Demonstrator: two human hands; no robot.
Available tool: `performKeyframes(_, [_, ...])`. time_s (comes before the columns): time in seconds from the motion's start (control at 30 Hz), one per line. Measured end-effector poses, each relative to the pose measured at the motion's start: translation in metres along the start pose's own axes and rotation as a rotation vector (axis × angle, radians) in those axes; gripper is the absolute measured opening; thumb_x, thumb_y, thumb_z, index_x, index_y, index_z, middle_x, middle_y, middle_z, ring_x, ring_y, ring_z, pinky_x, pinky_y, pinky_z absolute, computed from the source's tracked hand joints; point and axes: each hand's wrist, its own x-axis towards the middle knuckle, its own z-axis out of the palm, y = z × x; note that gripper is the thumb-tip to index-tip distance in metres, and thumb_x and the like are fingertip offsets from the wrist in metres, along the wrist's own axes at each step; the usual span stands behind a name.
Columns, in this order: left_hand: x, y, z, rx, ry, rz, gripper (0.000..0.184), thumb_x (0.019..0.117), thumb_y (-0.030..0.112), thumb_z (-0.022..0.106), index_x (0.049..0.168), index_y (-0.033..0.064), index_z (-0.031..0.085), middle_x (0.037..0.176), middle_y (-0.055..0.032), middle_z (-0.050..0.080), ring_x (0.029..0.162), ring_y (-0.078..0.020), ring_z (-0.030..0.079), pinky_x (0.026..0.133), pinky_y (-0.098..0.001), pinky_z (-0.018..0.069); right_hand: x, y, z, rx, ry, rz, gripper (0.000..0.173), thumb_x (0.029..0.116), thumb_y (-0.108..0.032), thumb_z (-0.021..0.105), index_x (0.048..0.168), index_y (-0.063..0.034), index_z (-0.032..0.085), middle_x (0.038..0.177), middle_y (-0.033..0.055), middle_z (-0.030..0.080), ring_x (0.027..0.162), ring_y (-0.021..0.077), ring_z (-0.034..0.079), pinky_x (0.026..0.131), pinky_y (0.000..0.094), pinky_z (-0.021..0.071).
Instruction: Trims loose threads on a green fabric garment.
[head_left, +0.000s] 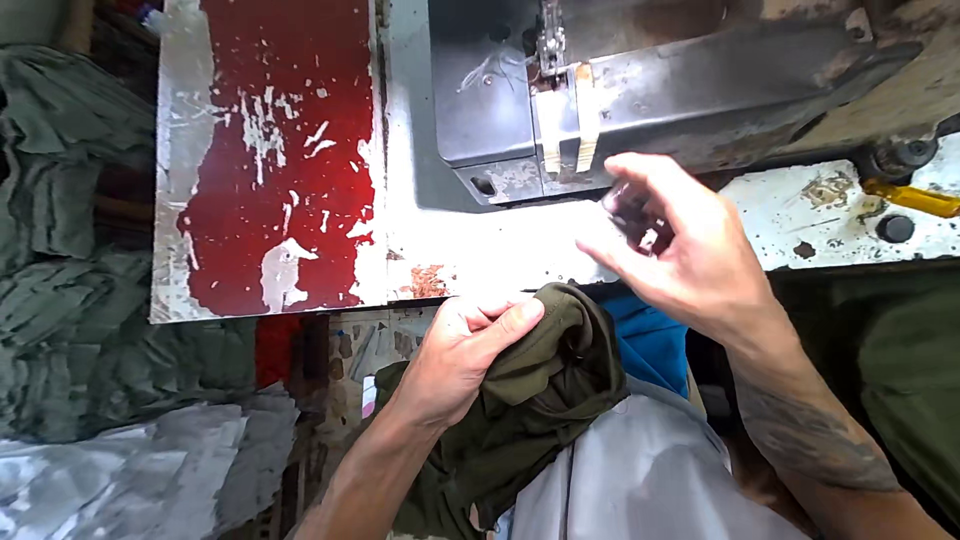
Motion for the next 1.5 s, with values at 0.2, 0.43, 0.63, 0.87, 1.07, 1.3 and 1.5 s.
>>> performKeyframes(0.2, [0.002, 0.001, -0.002, 0.026, 0.000, 0.048, 0.027, 0.1003, 0.010, 0.056, 0.080, 0.0130, 0.073, 0.070, 0.0016, 0.069, 0.063, -0.0016, 0.065, 0.059, -0.0172, 0.0558, -0.032, -0.020, 0.002, 0.051, 0.003, -0.233, 0.031, 0.0945, -0.013, 0.067, 0.123, -0.0021, 0.073, 0.093, 0.0063, 0.067, 0.073, 0.0040, 0.056, 0.060, 0.0158, 0.0449])
performKeyframes(0.43, [-0.007, 0.016, 0.010, 0.052, 0.155, -0.042, 0.035, 0.0959, -0.013, 0.050, 0.078, 0.0127, 0.065, 0.067, 0.0082, 0.067, 0.062, 0.0010, 0.064, 0.062, -0.0136, 0.0557, -0.038, -0.028, 0.008, -0.053, 0.023, -0.265, 0.025, 0.0946, -0.011, 0.066, 0.116, 0.0005, 0.075, 0.085, 0.0071, 0.070, 0.068, 0.0098, 0.062, 0.057, 0.0206, 0.0489])
performKeyframes(0.63, [-0.008, 0.010, 0.005, 0.032, 0.053, 0.004, 0.031, 0.0918, -0.012, 0.053, 0.079, 0.0118, 0.068, 0.074, 0.0061, 0.070, 0.070, -0.0008, 0.067, 0.067, -0.0159, 0.0571, -0.039, -0.029, 0.007, -0.104, 0.027, -0.267, 0.025, 0.0943, -0.009, 0.065, 0.115, 0.0000, 0.076, 0.084, 0.0081, 0.068, 0.064, 0.0113, 0.060, 0.054, 0.0221, 0.0453])
performKeyframes(0.87, [0.001, 0.004, 0.004, 0.105, 0.036, 0.056, 0.023, 0.0981, 0.004, 0.059, 0.080, 0.0122, 0.070, 0.067, 0.0041, 0.065, 0.059, -0.0007, 0.060, 0.056, -0.0144, 0.0507, -0.042, -0.024, 0.007, -0.069, 0.014, -0.242, 0.026, 0.0940, -0.011, 0.065, 0.116, -0.0016, 0.075, 0.087, 0.0055, 0.069, 0.069, 0.0078, 0.060, 0.056, 0.0196, 0.0458])
performKeyframes(1.07, [-0.005, 0.010, 0.013, 0.053, 0.123, -0.021, 0.034, 0.0954, -0.013, 0.049, 0.076, 0.0116, 0.065, 0.065, 0.0073, 0.065, 0.060, 0.0017, 0.062, 0.060, -0.0127, 0.0536, -0.043, -0.024, 0.006, -0.089, 0.024, -0.234, 0.026, 0.0932, -0.011, 0.065, 0.116, -0.0019, 0.076, 0.086, 0.0051, 0.069, 0.069, 0.0076, 0.059, 0.056, 0.0193, 0.0448])
performKeyframes(1.3, [-0.003, 0.015, 0.017, 0.020, 0.095, -0.016, 0.034, 0.0917, -0.014, 0.053, 0.073, 0.0115, 0.066, 0.065, 0.0043, 0.067, 0.059, -0.0005, 0.064, 0.058, -0.0143, 0.0546, -0.046, -0.015, 0.015, 0.125, 0.066, -0.224, 0.027, 0.0919, -0.009, 0.070, 0.116, 0.0022, 0.073, 0.090, 0.0057, 0.068, 0.074, 0.0009, 0.058, 0.063, 0.0114, 0.0464])
performKeyframes(1.5, [-0.002, 0.011, 0.016, 0.038, 0.047, -0.023, 0.030, 0.0913, -0.011, 0.056, 0.076, 0.0120, 0.068, 0.067, 0.0047, 0.067, 0.061, 0.0003, 0.063, 0.060, -0.0141, 0.0542, -0.048, -0.004, 0.023, 0.191, 0.056, -0.302, 0.023, 0.0933, -0.004, 0.065, 0.112, 0.0033, 0.075, 0.085, 0.0068, 0.066, 0.073, 0.0022, 0.057, 0.064, 0.0115, 0.0461])
